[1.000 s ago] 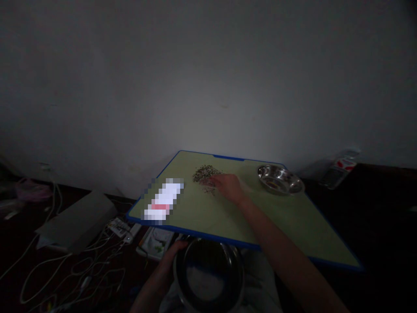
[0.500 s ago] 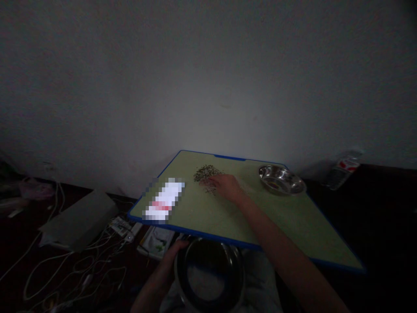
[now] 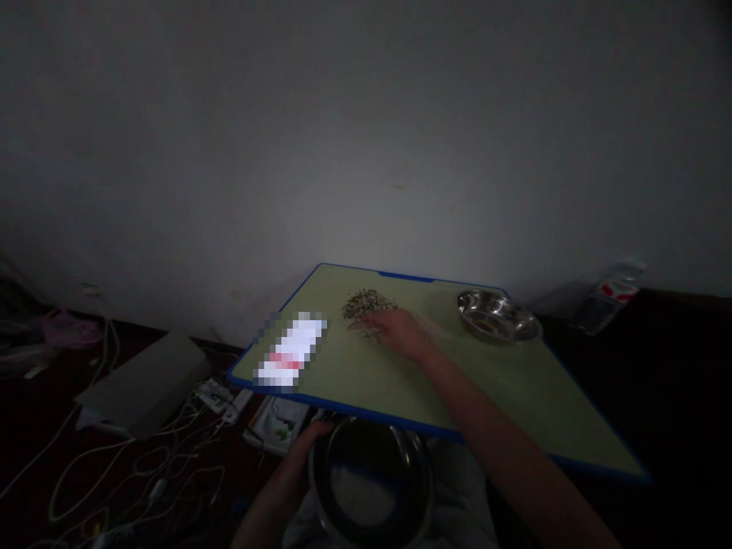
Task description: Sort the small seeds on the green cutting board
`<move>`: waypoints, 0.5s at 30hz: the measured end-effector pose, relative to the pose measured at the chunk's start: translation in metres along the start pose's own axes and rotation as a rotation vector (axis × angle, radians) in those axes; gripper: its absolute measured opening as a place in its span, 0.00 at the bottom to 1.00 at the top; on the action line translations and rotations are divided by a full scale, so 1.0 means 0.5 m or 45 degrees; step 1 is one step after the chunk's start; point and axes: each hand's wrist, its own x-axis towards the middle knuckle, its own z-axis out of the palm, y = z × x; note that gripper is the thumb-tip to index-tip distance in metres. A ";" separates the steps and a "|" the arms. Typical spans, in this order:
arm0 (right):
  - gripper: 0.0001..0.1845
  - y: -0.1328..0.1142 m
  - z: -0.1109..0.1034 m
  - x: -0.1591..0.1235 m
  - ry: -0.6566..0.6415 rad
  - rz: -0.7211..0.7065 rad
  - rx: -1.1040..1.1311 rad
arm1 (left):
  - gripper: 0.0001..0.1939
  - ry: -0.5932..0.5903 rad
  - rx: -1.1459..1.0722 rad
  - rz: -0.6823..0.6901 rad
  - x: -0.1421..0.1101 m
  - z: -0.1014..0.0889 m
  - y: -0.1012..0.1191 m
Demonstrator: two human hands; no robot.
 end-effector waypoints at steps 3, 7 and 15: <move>0.22 0.006 0.000 -0.004 0.016 0.002 0.024 | 0.11 -0.006 -0.007 -0.038 0.002 -0.002 -0.001; 0.22 0.012 -0.006 -0.010 -0.004 0.009 0.040 | 0.11 -0.037 -0.015 -0.041 0.006 -0.006 -0.001; 0.17 0.023 -0.016 -0.013 -0.013 -0.008 0.074 | 0.09 -0.108 -0.053 -0.025 0.025 -0.027 -0.010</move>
